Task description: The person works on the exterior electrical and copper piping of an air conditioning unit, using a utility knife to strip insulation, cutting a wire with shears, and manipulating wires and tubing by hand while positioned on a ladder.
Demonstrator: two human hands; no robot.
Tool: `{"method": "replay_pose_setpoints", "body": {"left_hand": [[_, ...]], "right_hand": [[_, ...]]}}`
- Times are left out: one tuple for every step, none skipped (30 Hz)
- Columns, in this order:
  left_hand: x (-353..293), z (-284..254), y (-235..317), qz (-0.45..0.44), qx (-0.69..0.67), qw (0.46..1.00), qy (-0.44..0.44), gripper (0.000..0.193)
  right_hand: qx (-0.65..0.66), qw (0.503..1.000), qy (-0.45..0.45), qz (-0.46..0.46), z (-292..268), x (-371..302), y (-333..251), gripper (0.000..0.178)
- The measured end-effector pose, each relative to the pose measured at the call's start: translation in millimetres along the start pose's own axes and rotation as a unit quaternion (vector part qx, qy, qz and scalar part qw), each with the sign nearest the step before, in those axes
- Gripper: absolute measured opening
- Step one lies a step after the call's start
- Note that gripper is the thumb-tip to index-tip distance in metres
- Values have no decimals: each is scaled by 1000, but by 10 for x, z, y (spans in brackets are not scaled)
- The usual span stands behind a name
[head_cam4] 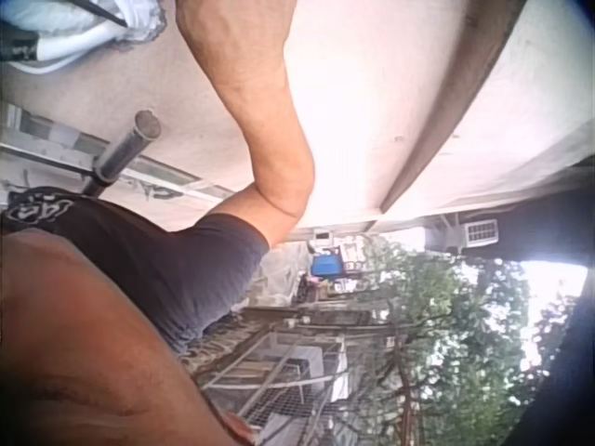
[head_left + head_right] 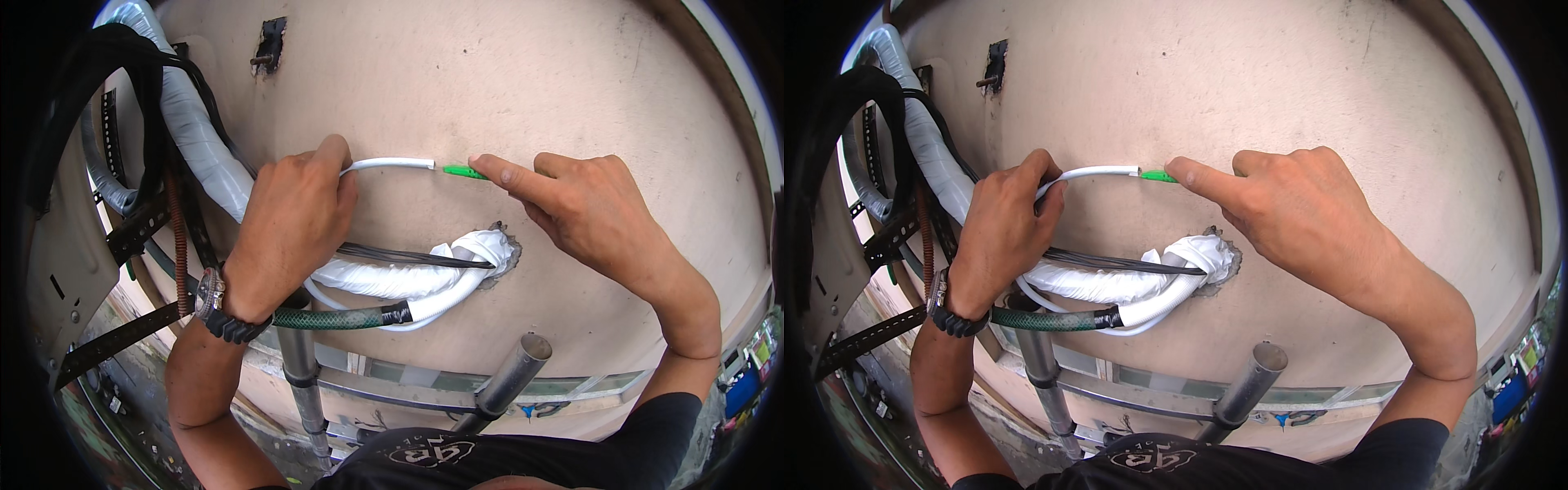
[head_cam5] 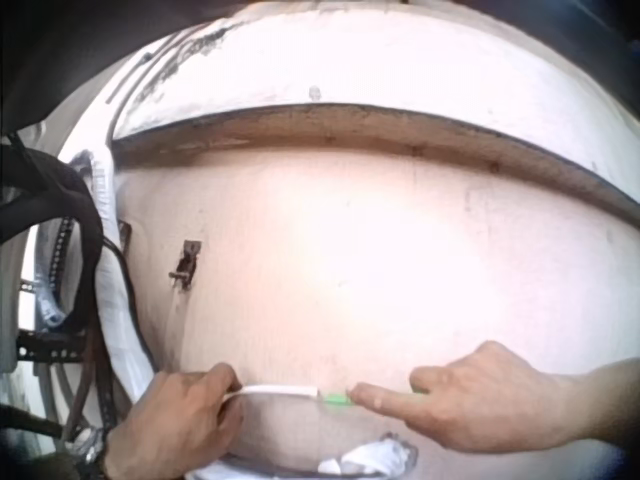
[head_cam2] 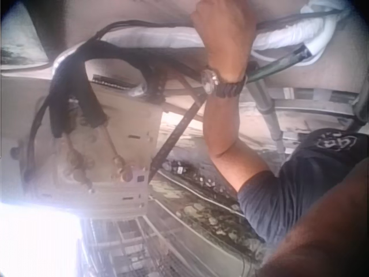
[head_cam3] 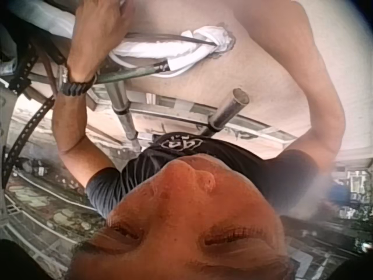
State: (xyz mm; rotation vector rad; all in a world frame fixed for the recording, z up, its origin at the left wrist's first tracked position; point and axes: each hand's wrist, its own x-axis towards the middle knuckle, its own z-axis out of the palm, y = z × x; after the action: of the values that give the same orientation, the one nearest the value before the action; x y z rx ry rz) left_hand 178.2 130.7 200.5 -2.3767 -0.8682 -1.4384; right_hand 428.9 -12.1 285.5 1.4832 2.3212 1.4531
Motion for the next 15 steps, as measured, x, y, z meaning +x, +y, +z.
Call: {"method": "replay_pose_setpoints", "body": {"left_hand": [[16, -7, 6, -1, -4, 1000, 0, 11], [32, -12, 11, -2, -8, 1000, 0, 11], [23, -5, 6, 6, -9, 1000, 4, 11], [12, 6, -6, 14, -9, 1000, 8, 11], [8, 5, -13, 22, -9, 1000, 13, 11], [7, 0, -11, 13, -8, 1000, 5, 11], [5, -5, -5, 4, -7, 1000, -3, 11], [1, -13, 1, -5, -5, 1000, -10, 11], [3, -30, 4, -6, -11, 1000, -7, 11], [-2, -48, 7, -7, -17, 1000, -5, 10], [-8, -66, 23, -7, -23, 1000, -2, 10], [6, -88, 38, -5, -25, 1000, -4, 10], [16, -108, 62, -3, -28, 1000, -7, 9], [21, -123, 91, 1, -33, 999, -9, 9], [23, -89, 82, -5, -44, 999, 3, 9]], "right_hand": [[0, 1000, 7, 0, -4, -4, 21, 45], [1, 1000, 2, 5, -11, -11, 33, 45], [6, 1000, 1, 8, 12, -21, 34, 45], [10, 1000, 0, 10, 35, -30, 38, 44], [11, 1000, 4, 10, 59, -39, 48, 44], [12, 1000, 7, 10, 91, -55, 62, 44], [14, 1000, 9, 10, 117, -72, 77, 44], [14, 1000, 7, 9, 134, -87, 96, 45], [15, 1000, 6, 10, 146, -104, 117, 45], [15, 1000, 5, 11, 157, -124, 143, 46], [26, 1000, 8, 10, 181, -141, 185, 47], [36, 999, 12, 12, 222, -151, 234, 48], [46, 999, 15, 15, 231, -174, 259, 49], [54, 998, 35, 16, 203, -204, 253, 47], [65, 996, 52, 25, 224, -245, 224, 46]]}}
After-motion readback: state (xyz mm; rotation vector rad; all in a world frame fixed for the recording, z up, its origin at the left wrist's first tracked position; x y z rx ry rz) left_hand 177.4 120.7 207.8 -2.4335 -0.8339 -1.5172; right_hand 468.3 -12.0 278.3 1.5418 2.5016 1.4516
